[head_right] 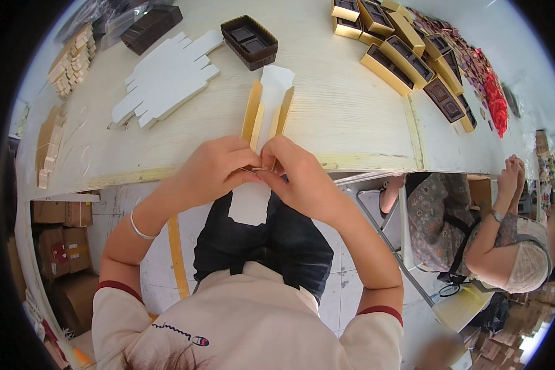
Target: The person folds flat white cardboard pieces into small rectangular boxes. They then place a dark brown plastic tray into each box and set the completed unit aside on the table.
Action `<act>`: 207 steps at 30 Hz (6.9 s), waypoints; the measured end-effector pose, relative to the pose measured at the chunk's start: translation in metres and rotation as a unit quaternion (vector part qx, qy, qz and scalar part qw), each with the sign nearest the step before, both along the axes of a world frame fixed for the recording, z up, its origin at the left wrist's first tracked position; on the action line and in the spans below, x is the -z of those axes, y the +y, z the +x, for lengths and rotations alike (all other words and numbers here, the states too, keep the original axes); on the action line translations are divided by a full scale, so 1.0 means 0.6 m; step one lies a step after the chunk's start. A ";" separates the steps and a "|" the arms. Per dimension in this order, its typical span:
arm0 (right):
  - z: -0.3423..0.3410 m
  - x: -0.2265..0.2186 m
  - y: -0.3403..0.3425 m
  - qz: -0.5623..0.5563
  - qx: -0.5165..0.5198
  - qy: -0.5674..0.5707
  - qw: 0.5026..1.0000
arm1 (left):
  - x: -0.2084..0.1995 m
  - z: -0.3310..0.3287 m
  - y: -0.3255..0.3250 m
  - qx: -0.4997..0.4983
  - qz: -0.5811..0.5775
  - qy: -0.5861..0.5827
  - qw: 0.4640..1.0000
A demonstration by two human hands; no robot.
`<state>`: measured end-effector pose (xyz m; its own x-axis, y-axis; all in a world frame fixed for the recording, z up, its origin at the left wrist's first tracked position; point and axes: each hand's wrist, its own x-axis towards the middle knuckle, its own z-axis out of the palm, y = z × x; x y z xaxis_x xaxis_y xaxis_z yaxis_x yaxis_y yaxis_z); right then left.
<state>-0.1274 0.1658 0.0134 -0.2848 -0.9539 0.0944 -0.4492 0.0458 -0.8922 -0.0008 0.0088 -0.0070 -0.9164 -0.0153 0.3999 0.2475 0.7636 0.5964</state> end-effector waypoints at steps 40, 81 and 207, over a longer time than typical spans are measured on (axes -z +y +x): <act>0.022 0.058 0.003 -0.131 0.140 0.392 0.900 | -0.027 0.013 0.002 -0.025 0.227 -0.086 0.970; 0.012 0.010 0.009 -0.096 0.053 0.337 0.935 | -0.048 0.019 0.009 -0.100 -0.224 -0.022 0.969; -0.075 -0.025 -0.002 0.127 0.156 -0.256 0.946 | 0.002 0.016 -0.052 -0.127 0.060 -0.011 0.990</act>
<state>-0.1725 0.1645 0.0286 -0.5028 -0.7893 -0.3523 0.1089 0.3465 -0.9317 0.0090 -0.0224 -0.0079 -0.8852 -0.2931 0.3612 0.0422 0.7228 0.6898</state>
